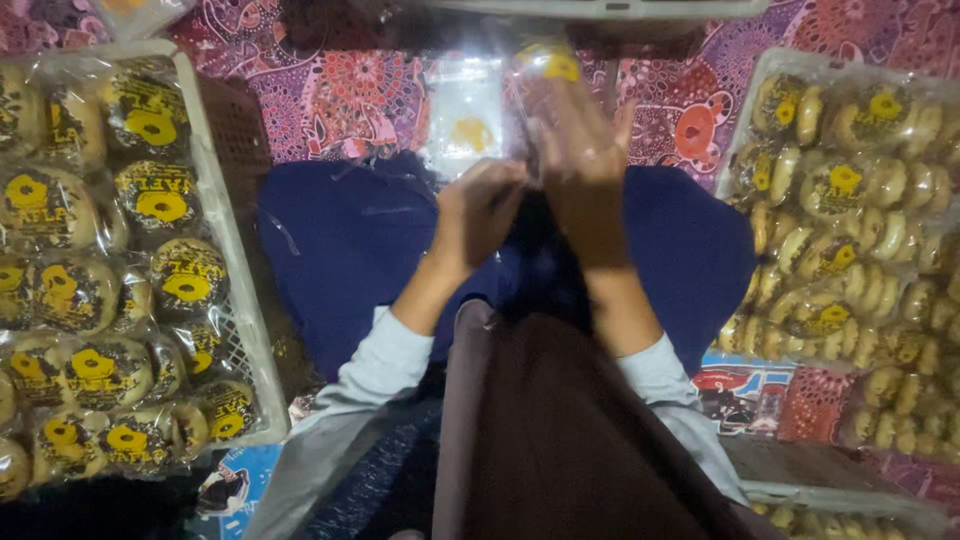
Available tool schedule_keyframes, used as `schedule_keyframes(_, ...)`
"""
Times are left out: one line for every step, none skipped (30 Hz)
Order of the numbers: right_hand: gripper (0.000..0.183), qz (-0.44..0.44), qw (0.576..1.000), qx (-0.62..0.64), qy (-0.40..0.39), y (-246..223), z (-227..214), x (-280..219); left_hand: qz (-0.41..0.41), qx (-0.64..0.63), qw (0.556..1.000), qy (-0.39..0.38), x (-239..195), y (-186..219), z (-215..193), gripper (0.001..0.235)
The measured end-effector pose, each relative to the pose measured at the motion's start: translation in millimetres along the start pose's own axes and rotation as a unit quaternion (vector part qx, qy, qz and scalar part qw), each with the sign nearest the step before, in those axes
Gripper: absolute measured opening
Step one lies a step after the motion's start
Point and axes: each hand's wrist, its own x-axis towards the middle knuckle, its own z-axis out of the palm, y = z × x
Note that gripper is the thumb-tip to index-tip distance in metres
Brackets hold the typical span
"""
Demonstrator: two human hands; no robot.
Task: The person sits on the floor and repeatedly picks round biscuits from a metal tray, places them into clear plastic bags, and sets the sealed bags into a white crate. The person handles the biscuits and bags by hand throughout the process.
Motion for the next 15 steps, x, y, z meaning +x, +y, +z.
schedule_keyframes(0.013, -0.038, 0.999, -0.022, 0.017, 6.0, 1.0, 1.3, -0.040, 0.005, 0.995, -0.090, 3.5, -9.0, -4.7, 0.021)
schedule_keyframes(0.015, -0.049, 0.998, 0.035, 0.013, 8.6, 1.7, 3.4, -0.078, 0.011, 0.980, -0.180, 10.0, -18.6, -6.9, 0.024)
schedule_keyframes(0.018, -0.060, 0.994, 0.095, 0.005, 8.1, -0.5, 2.3, -0.163, -0.165, 0.969, -0.089, 14.9, -27.4, -6.8, 0.039)
schedule_keyframes(0.020, -0.070, 0.985, 0.155, -0.004, 5.3, -2.1, 2.5, -0.238, -0.333, 0.912, 0.008, 22.1, -37.5, -7.6, 0.056)
schedule_keyframes(0.024, -0.050, 0.973, 0.214, -0.063, 0.6, -0.7, 6.2, -0.301, -0.485, 0.814, 0.105, 30.2, -47.7, -8.5, 0.073)
schedule_keyframes(0.028, -0.031, 0.954, 0.272, -0.122, -4.4, 2.2, 11.4, -0.252, -0.555, 0.780, 0.143, 39.3, -58.7, -11.7, 0.056)
schedule_keyframes(0.033, -0.012, 0.926, 0.330, -0.181, -6.8, 5.9, 19.2, -0.201, -0.620, 0.736, 0.182, 46.1, -67.4, -15.2, 0.040)
schedule_keyframes(0.029, 0.044, 0.923, 0.344, -0.168, -3.7, 10.5, 29.0, -0.159, -0.626, 0.739, 0.190, 53.7, -74.9, -17.1, 0.030)
schedule_keyframes(0.026, 0.094, 0.917, 0.356, -0.152, 7.0, 18.2, 45.1, -0.111, -0.630, 0.742, 0.200, 68.1, -83.9, -21.9, 0.020)
schedule_keyframes(0.023, 0.145, 0.909, 0.367, -0.136, 24.9, 26.8, 64.4, -0.089, -0.637, 0.734, 0.215, 75.6, -89.6, -27.9, 0.015)
schedule_keyframes(0.022, 0.194, 0.896, 0.381, -0.121, 48.9, 37.0, 83.9, -0.067, -0.645, 0.727, 0.227, 85.0, -95.1, -33.7, 0.011)
schedule_keyframes(0.021, 0.242, 0.880, 0.394, -0.107, 78.5, 48.2, 102.3, -0.069, -0.657, 0.710, 0.246, 91.3, -98.9, -39.6, 0.011)
schedule_keyframes(0.024, 0.112, 0.956, 0.264, 0.063, 112.5, 63.3, 123.2, -0.071, -0.668, 0.693, 0.262, 97.3, -102.5, -45.5, 0.011)
schedule_keyframes(0.051, 0.239, 0.966, 0.079, -0.064, 147.5, 75.7, 138.8, -0.089, -0.689, 0.663, 0.279, 101.3, -105.3, -51.3, 0.011)
schedule_keyframes(0.035, 0.207, 0.969, 0.007, -0.136, 180.5, 87.1, 150.7, -0.106, -0.708, 0.632, 0.297, 104.9, -108.0, -56.8, 0.011)
